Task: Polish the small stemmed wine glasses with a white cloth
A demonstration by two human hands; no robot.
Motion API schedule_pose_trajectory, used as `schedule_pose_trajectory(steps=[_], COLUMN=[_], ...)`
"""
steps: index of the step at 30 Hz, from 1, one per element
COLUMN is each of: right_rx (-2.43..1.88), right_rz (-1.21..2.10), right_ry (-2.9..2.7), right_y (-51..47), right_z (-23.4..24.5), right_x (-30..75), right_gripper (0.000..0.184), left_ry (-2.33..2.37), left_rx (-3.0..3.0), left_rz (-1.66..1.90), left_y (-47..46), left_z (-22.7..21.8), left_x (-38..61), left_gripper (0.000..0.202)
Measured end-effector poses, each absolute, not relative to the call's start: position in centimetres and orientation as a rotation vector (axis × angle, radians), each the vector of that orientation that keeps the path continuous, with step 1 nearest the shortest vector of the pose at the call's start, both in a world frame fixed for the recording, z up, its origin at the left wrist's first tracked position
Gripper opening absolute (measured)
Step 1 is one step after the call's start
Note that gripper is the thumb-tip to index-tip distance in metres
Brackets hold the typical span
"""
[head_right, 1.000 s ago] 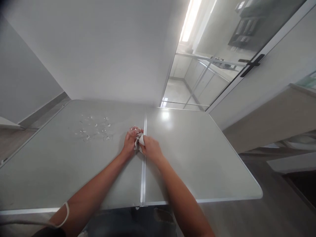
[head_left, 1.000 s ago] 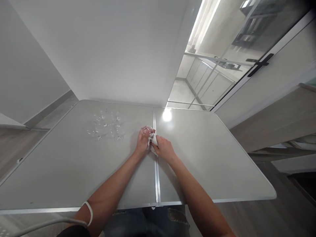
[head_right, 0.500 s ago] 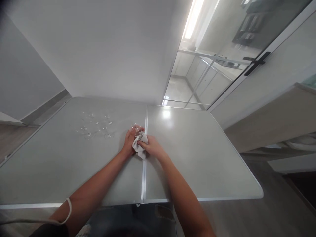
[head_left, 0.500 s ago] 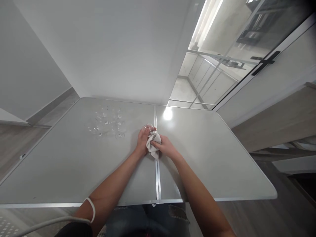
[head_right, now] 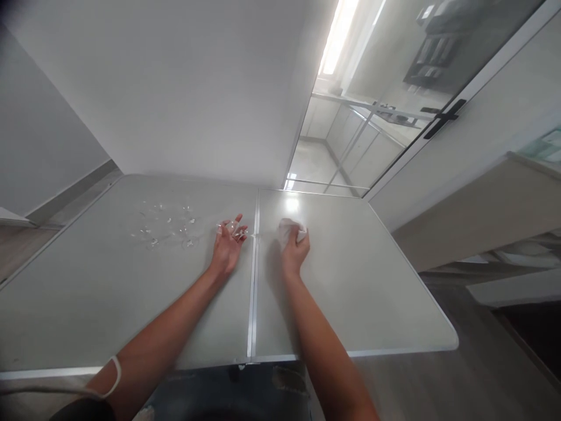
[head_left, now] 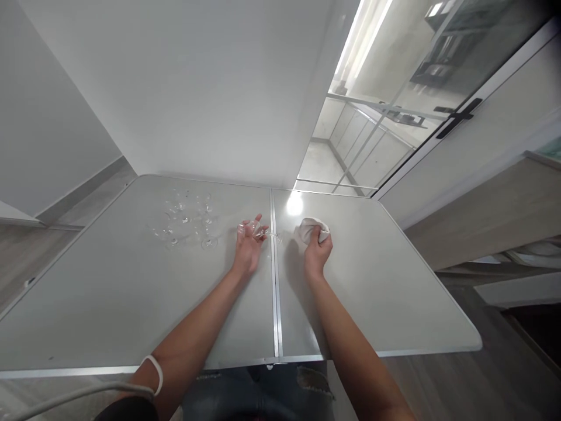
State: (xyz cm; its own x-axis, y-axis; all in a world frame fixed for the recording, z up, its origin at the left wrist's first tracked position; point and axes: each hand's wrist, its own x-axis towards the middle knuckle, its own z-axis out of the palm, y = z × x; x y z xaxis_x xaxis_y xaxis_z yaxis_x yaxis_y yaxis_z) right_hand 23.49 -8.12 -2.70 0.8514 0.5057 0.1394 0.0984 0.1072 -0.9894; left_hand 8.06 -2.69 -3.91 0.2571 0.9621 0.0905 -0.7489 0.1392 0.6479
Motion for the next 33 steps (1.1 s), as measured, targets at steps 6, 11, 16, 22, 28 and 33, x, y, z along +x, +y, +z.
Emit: schedule_pose_trajectory(steps=[6,11,16,22,28,33], right_rx=[-1.276,-1.225,-1.217,-1.37,-1.307,-1.301], right_rz=[0.824,0.915,0.901,0.728,0.7,0.866], right_ry=[-0.527,-0.648,-0.763,-0.773,-0.764,-0.766], right_y=[-7.8,-7.4,-7.2,-7.7,-7.6,-6.9], right_z=[-3.7,-4.6,-5.0,-4.5,-4.7,-5.5], right_x=[21.7,22.0,23.3,23.0,23.1,23.4], right_gripper=[0.048,0.042,0.038,0.035,0.035,0.038], left_ry=[0.305,0.333,0.338,0.375,0.358,0.361], left_rx=[0.725,0.761,0.801,0.811,0.821,0.813], left_rz=[1.237,1.239,1.213,1.232,1.198,1.195], left_y=[-3.4,-3.5,-3.4,-3.6,-3.6,-3.4], left_z=[-3.1,-3.3,-3.5,-3.3,-3.6,-3.8], left_x=[8.0,8.2,8.2,8.3,8.2,8.1], left_gripper=[0.059,0.06,0.062,0.064,0.067,0.067])
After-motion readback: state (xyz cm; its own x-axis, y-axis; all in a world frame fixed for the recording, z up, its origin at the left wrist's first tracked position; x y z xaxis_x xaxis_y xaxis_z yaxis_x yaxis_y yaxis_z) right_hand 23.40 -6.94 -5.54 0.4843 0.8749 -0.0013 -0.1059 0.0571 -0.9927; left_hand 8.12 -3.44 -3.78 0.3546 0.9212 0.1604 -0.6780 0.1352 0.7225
